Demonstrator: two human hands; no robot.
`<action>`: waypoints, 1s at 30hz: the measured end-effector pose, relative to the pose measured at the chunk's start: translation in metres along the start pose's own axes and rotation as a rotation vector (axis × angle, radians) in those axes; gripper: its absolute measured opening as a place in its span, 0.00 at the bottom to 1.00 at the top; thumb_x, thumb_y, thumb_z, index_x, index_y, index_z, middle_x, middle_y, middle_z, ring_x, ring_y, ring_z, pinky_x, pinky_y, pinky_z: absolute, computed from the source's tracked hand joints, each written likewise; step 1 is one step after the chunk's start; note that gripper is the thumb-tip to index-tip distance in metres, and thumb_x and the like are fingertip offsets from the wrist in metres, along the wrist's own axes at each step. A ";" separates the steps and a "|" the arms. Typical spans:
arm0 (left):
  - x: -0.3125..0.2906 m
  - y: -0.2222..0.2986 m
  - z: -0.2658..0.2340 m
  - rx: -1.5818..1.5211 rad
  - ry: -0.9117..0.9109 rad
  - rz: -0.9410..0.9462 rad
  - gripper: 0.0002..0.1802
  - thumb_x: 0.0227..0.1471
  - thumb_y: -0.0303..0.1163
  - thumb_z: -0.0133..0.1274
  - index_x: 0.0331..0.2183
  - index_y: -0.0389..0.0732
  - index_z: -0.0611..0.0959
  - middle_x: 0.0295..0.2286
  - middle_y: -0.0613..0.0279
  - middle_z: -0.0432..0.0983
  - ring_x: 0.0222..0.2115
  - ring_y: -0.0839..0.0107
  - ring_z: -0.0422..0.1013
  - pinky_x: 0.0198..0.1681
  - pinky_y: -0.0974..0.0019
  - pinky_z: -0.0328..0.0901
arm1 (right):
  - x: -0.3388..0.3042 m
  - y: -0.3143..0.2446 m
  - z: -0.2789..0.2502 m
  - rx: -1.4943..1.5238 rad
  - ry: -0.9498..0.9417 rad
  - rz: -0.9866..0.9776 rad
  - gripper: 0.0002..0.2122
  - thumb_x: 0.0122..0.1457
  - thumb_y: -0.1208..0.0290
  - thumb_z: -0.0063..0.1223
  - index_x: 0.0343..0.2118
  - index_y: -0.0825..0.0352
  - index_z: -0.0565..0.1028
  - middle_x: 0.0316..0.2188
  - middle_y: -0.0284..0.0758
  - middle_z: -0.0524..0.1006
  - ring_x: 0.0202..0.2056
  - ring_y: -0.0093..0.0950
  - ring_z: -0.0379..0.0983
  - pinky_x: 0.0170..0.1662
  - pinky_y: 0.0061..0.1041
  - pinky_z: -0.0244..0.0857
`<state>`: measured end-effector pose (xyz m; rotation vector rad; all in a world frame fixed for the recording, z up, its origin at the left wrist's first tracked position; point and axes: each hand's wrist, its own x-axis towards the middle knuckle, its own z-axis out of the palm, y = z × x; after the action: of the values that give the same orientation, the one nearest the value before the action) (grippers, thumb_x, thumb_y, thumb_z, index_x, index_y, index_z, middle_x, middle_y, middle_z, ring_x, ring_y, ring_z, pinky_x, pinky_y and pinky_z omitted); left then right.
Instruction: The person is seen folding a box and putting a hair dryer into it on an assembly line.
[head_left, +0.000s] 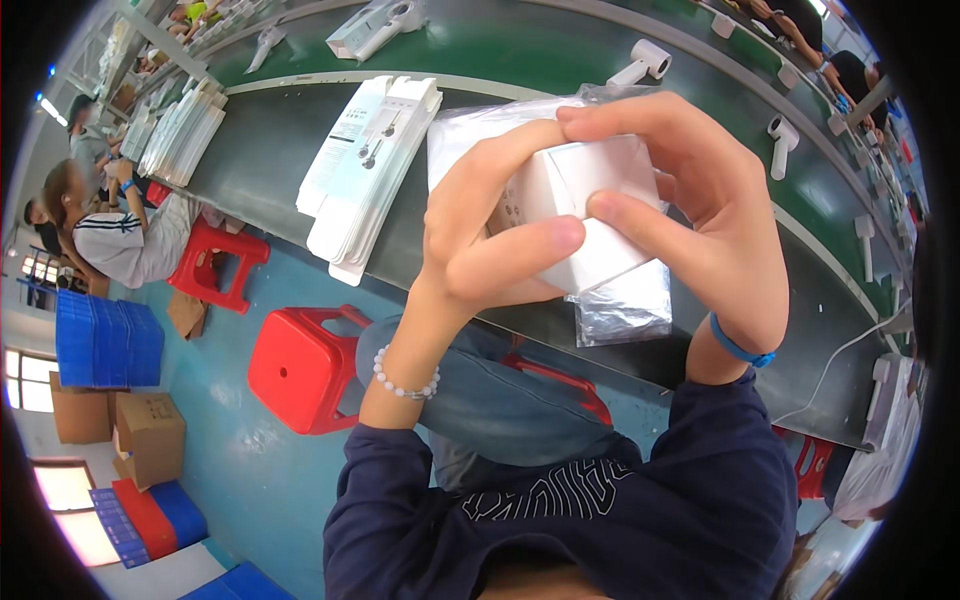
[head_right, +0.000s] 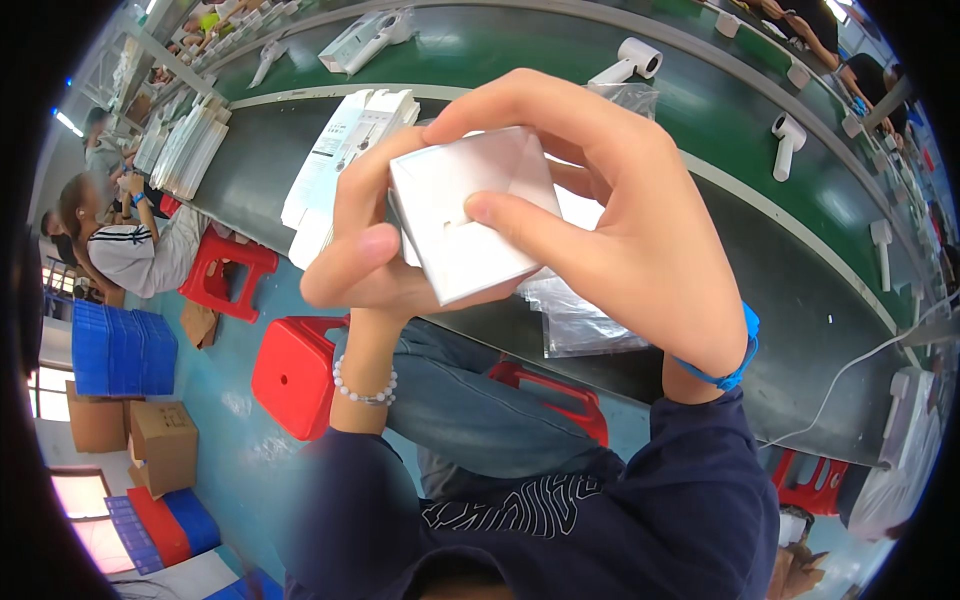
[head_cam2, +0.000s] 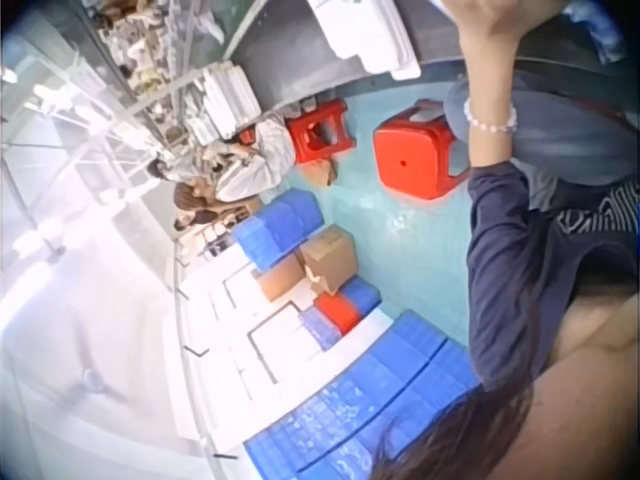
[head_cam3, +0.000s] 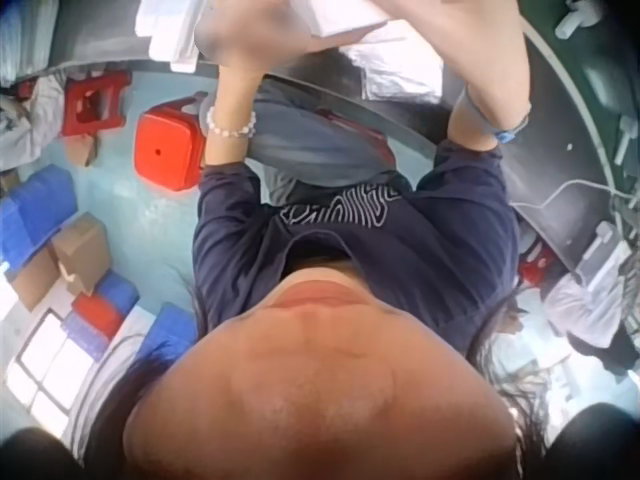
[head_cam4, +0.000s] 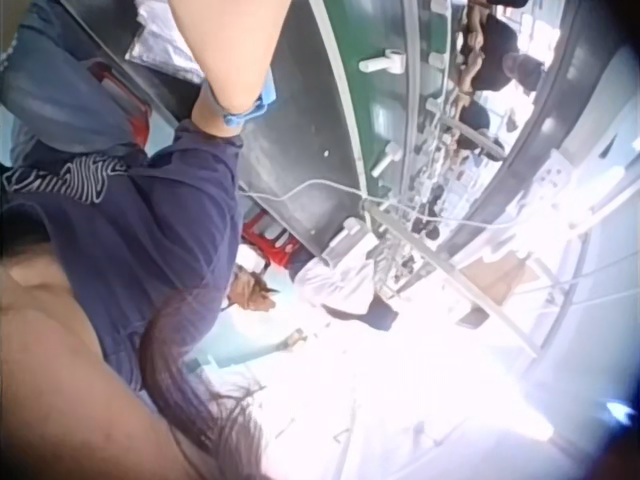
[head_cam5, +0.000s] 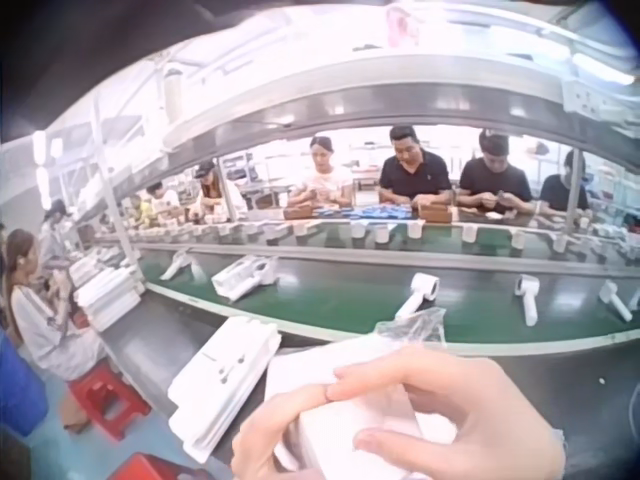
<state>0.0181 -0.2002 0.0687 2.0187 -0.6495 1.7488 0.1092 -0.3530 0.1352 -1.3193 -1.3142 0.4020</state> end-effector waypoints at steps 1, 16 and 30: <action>0.000 0.000 0.000 -0.003 -0.002 0.003 0.36 0.30 0.30 0.72 0.41 0.50 0.69 0.43 0.38 0.70 0.35 0.51 0.75 0.35 0.62 0.72 | 0.000 -0.005 -0.001 0.020 -0.018 0.027 0.17 0.50 0.85 0.52 0.46 0.72 0.72 0.47 0.39 0.73 0.50 0.28 0.69 0.52 0.26 0.62; -0.045 0.050 0.036 -0.065 -0.286 -0.190 0.21 0.35 0.32 0.64 0.36 0.41 0.77 0.41 0.55 0.71 0.38 0.61 0.69 0.36 0.59 0.64 | 0.094 0.037 -0.032 -0.361 0.511 -0.280 0.32 0.43 0.72 0.64 0.53 0.71 0.63 0.46 0.39 0.69 0.49 0.30 0.67 0.54 0.28 0.59; -0.132 0.060 0.065 -0.125 -0.953 -0.224 0.27 0.49 0.44 0.54 0.48 0.38 0.75 0.52 0.58 0.67 0.54 0.65 0.62 0.55 0.56 0.57 | 0.176 0.308 -0.096 -1.200 0.457 -0.090 0.26 0.49 0.62 0.57 0.48 0.70 0.66 0.45 0.46 0.70 0.50 0.46 0.66 0.54 0.39 0.60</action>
<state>0.0213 -0.2747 -0.0716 2.6421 -0.7169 0.5238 0.3788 -0.1569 -0.0195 -2.1201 -1.1994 -0.8646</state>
